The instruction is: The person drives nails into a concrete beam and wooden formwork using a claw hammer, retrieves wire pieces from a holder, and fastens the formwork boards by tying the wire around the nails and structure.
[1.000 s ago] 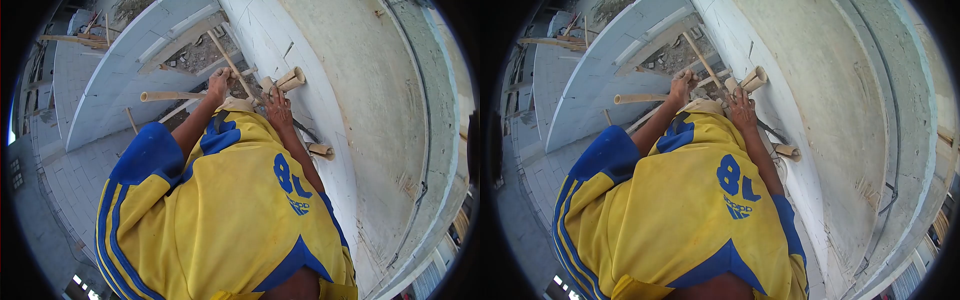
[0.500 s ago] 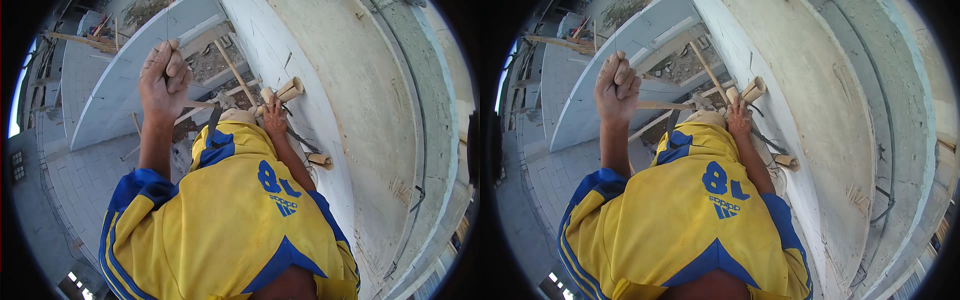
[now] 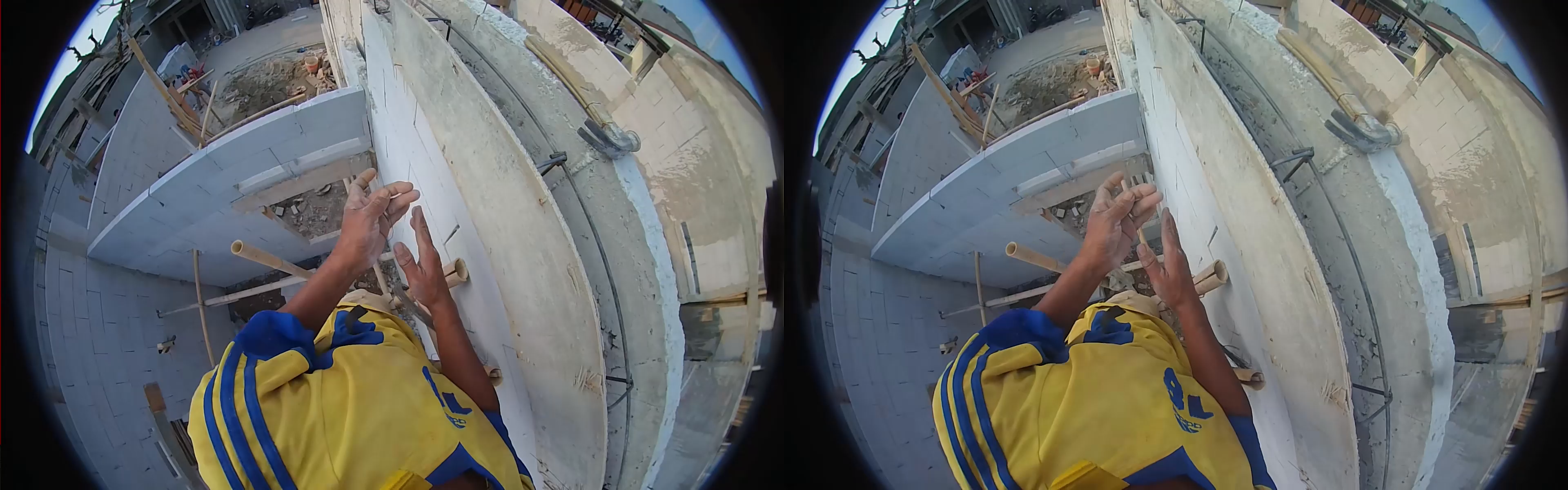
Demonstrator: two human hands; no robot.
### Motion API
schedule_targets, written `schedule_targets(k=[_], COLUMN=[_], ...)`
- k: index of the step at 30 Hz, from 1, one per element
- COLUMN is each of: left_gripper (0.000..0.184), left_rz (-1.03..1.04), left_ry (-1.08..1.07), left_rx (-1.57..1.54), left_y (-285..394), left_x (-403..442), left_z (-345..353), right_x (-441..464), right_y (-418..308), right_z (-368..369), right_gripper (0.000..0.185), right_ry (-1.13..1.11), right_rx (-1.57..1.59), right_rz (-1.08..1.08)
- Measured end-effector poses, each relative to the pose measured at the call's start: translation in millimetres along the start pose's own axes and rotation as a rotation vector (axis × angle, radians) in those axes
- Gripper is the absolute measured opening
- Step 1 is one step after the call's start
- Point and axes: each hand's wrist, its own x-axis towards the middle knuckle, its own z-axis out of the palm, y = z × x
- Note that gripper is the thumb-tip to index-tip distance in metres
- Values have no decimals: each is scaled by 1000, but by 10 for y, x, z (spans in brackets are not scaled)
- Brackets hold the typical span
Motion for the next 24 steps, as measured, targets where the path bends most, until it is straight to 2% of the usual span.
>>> schedule_targets(k=[1,2,3,5,6,7,9,10,12,13,15,16,17,19,20,22,23,24], left_gripper=[36,46,46,54,59,59,51,51,36,36,28,28,28,35,35,44,44,42], left_rz=[38,75,81,190,119,128,624,629,596,592,944,966,970,904,902,435,439,120], left_ry=[-52,-102,-107,-205,-159,-160,-200,-207,-97,-100,-391,-480,-481,-534,-534,-717,-723,-744], left_rx=[-29,-60,-66,284,206,201,788,794,1696,1702,1769,1642,1643,1263,1262,1274,1272,1084], left_y=[-67,-106,-120,-48,70,179,354,445,616,640,628,634,599,466,433,381,368,377], left_x=[-23,-12,115,544,705,858,1127,1213,1342,1493,1810,1873,1918,1910,1847,1710,1705,1707], left_z=[68,92,19,-226,-264,-325,-434,-415,-365,-438,-608,-565,-506,-442,-438,-417,-459,-588], right_x=[114,169,186,181,187,216,282,317,407,444,517,549,614,658,670,704,714,720], right_y=[-59,-15,-19,-26,-142,-99,25,11,41,70,143,141,149,146,68,30,50,66], right_z=[35,26,30,54,-23,-83,-214,-318,-423,-455,-516,-558,-583,-584,-571,-508,-467,-429], right_gripper=[66,57,57,45,38,38,36,35,35,36,36,37,38,40,38,37,35,33], right_ry=[-39,-150,-151,44,76,71,158,107,93,72,71,71,74,75,93,117,204,290], right_rx=[259,274,267,175,239,234,307,301,364,423,455,480,504,522,537,549,598,647], right_rz=[16,157,150,95,100,92,70,146,184,228,223,228,222,201,192,176,119,64])
